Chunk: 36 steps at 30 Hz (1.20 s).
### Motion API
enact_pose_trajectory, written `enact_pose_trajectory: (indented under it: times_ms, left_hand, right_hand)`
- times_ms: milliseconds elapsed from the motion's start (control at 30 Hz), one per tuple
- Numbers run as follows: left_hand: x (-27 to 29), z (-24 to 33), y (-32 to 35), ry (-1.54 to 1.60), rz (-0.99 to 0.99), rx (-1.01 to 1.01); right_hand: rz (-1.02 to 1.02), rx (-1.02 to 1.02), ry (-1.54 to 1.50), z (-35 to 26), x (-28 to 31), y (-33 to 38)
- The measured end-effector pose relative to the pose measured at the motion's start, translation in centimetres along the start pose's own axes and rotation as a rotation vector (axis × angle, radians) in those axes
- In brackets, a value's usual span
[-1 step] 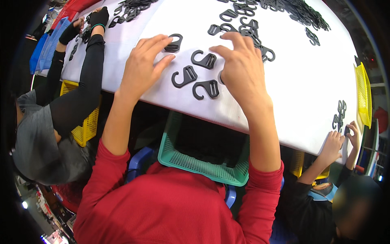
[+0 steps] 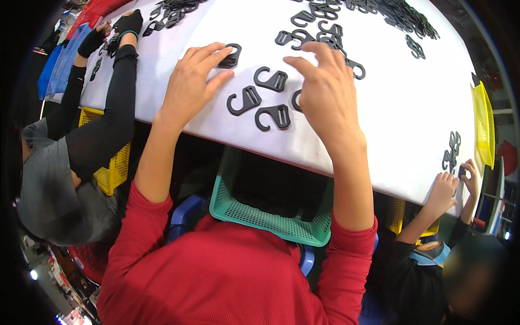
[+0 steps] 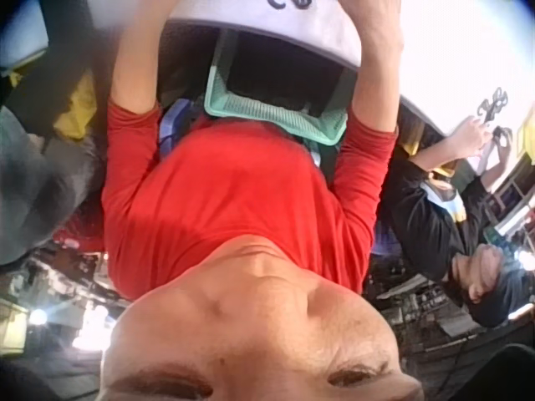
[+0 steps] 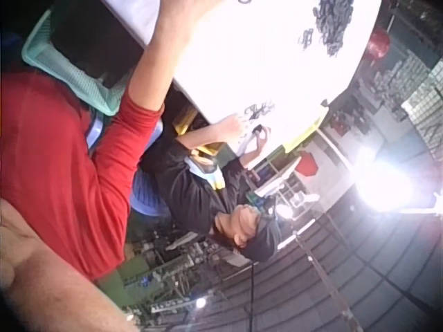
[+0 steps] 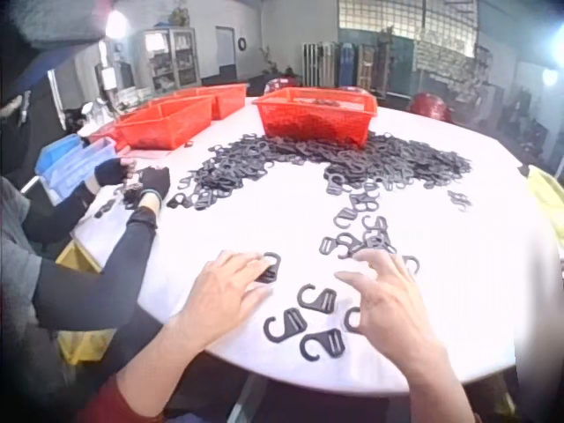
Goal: The person pours black plastic hooks from a green basket onto a white table, then repeatedly picks up individual hooks and places them into the basket. Other people at the table are also handling hooks.
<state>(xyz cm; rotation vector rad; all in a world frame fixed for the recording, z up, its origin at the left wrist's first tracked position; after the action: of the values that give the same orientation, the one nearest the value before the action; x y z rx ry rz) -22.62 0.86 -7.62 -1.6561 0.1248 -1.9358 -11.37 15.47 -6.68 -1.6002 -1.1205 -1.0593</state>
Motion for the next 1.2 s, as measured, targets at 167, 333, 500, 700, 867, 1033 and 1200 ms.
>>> enact_pose_trajectory:
  times_ms: [167,333,500,700,867,1033,1200]
  left_hand:
    - [-0.4,-1.8,-1.5,0.071,-0.008,0.147]
    - [-2.4,-4.4,-0.7,0.511,-0.147,0.467]
    - [-1.9,-3.8,-0.4,0.274,-0.068,0.243]
    - [-4.9,2.2,-1.2,0.146,-0.336,-0.046]
    - [-6.8,8.8,-0.6,0.058,-0.445,-0.211]
    - [-7.1,11.4,0.6,0.075,-0.521,-0.338]
    - [-5.4,15.6,4.6,0.302,-0.674,-0.594]
  right_hand:
    - [0.096,-0.134,-0.062,1.1,2.7,4.6]
    - [0.109,-0.184,0.038,0.1,0.8,7.7]
    - [0.221,-0.113,-0.25,0.3,0.5,8.7]
    - [0.418,-0.284,-0.602,4.1,0.5,10.9]
    - [0.525,-0.313,-0.772,5.2,0.5,11.8]
    - [0.535,-0.307,-0.844,5.6,0.5,12.2]
    - [0.387,-0.294,-0.868,6.7,1.1,11.0]
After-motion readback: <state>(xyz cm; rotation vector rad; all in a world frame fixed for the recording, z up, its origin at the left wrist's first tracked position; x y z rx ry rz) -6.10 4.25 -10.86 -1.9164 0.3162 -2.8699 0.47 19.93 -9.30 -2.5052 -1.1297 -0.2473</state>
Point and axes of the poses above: each hand's wrist, its own y-axis away from the middle knuckle, its own x-axis out of the back of the hand, z = x × y, the point moved 9 cm from there along -y, towards the middle knuckle, and after that the axes turned 15 degrees about -z, right-handed, at the moved point
